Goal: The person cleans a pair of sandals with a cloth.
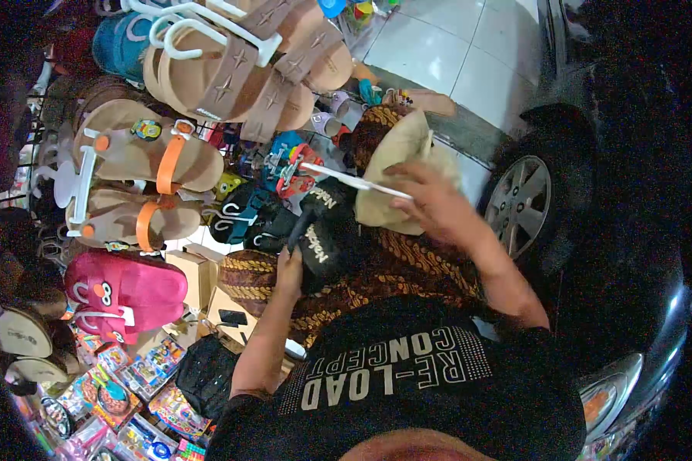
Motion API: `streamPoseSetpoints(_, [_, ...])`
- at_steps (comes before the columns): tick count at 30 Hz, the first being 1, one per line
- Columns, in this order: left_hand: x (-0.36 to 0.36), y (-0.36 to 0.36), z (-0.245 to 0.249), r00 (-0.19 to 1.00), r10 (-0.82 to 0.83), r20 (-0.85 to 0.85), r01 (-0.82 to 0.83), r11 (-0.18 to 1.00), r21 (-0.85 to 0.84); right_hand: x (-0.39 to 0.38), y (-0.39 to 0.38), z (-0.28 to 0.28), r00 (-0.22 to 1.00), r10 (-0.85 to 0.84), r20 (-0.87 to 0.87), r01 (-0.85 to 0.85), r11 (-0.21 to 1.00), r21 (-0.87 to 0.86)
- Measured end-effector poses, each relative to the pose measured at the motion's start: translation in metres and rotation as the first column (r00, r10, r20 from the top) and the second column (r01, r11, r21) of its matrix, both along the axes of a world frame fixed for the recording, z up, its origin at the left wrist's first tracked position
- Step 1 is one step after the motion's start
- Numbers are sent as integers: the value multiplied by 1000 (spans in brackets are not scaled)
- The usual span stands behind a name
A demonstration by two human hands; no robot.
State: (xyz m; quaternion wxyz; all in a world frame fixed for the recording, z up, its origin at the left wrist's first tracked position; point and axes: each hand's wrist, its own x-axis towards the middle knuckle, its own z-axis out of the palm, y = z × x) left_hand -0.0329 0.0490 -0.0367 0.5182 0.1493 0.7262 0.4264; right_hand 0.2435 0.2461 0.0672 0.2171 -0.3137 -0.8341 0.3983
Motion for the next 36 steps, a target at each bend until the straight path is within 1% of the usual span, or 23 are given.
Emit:
streamPoseSetpoints(1, [-11, 0, -15, 997, 46, 57, -47, 999, 17, -4, -5, -13, 999, 6, -47, -11, 993, -116])
streamPoseSetpoints(2, [-18, -7, -27, 1000, 14, -26, -13, 1000, 12, -4, -10, -21, 996, 5, -94, -27, 973, -230])
streamPoseSetpoints(3, [-17, 2, -10, 994, -18, -110, 18, 1000, 6, -4, -15, -19, 1000, -13, -16, 11, 989, -145])
streamPoseSetpoints(5, [-14, 16, 25, 969, -63, -238, 82, 994, 68, -5, -26, -12, 989, -72, 127, 67, 997, 40])
streamPoseSetpoints(8, [-19, 15, 39, 904, -107, -414, 138, 989, 45, -7, -34, 20, 952, -110, 286, 49, 976, 213])
streamPoseSetpoints(9, [-33, 9, 19, 894, -137, -427, 151, 989, -1, -5, -30, 17, 959, -129, 254, 67, 969, 237])
streamPoseSetpoints(10, [-26, 9, 29, 913, -84, -400, 107, 994, 37, -4, -27, 15, 964, -146, 222, 86, 962, 261])
streamPoseSetpoints(12, [-12, 20, 45, 939, 12, -343, 24, 994, 102, 3, -14, 24, 971, -159, 176, 143, 985, 100])
streamPoseSetpoints(13, [-13, 19, 38, 961, 25, -276, 31, 981, 194, 4, -14, 28, 976, -195, 101, 188, 980, 72])
streamPoseSetpoints(14, [-10, 20, 40, 953, -1, -303, 58, 982, 178, 6, -14, 35, 981, -168, 97, 177, 980, -91])
streamPoseSetpoints(16, [3, 25, 49, 932, -51, -358, 112, 982, 152, 15, -11, 50, 989, -124, 78, 145, 906, -399])
streamPoseSetpoints(17, [8, 26, 47, 960, -14, -280, 89, 962, 258, 21, -13, 45, 983, -185, -1, 170, 903, -395])
streamPoseSetpoints(20, [16, 37, 53, 928, 17, -373, 88, 961, 262, 35, -4, 64, 984, -177, -28, 133, 824, -551])
streamPoseSetpoints(21, [13, 40, 47, 927, 29, -374, 70, 966, 247, 35, -5, 66, 966, -200, -161, 80, 831, -550])
streamPoseSetpoints(22, [16, 44, 61, 916, 21, -401, 94, 960, 265, 28, -12, 83, 953, -288, -100, 202, 843, -498])
streamPoseSetpoints(24, [24, 52, 87, 877, 19, -480, 102, 969, 224, 26, -13, 66, 811, -538, -229, 243, 667, -704])
streamPoseSetpoints(27, [25, 59, 90, 860, 22, -510, 150, 944, 295, 2, -38, 79, 847, -476, -237, 195, 693, -694])
streamPoseSetpoints(29, [34, 64, 91, 825, 93, -558, 111, 941, 321, -9, -50, 76, 866, -372, -335, -50, 602, -797])
streamPoseSetpoints(30, [38, 66, 92, 825, 111, -554, 133, 915, 382, -14, -55, 74, 860, -330, -390, -168, 537, -827])
streamPoseSetpoints(31, [41, 67, 93, 826, 127, -549, 157, 884, 440, -21, -58, 70, 868, -374, -328, -163, 411, -897])
streamPoseSetpoints(34, [46, 65, 90, 742, 161, -650, 182, 886, 427, -32, -57, 49, 855, -392, -340, -284, 196, -939])
streamPoseSetpoints(35, [46, 63, 88, 742, 158, -652, 178, 891, 418, -34, -58, 39, 908, -369, -199, -45, 387, -921])
streamPoseSetpoints(36, [48, 63, 89, 740, 170, -651, 169, 890, 424, -37, -60, 40, 926, -345, -154, 115, 647, -754])
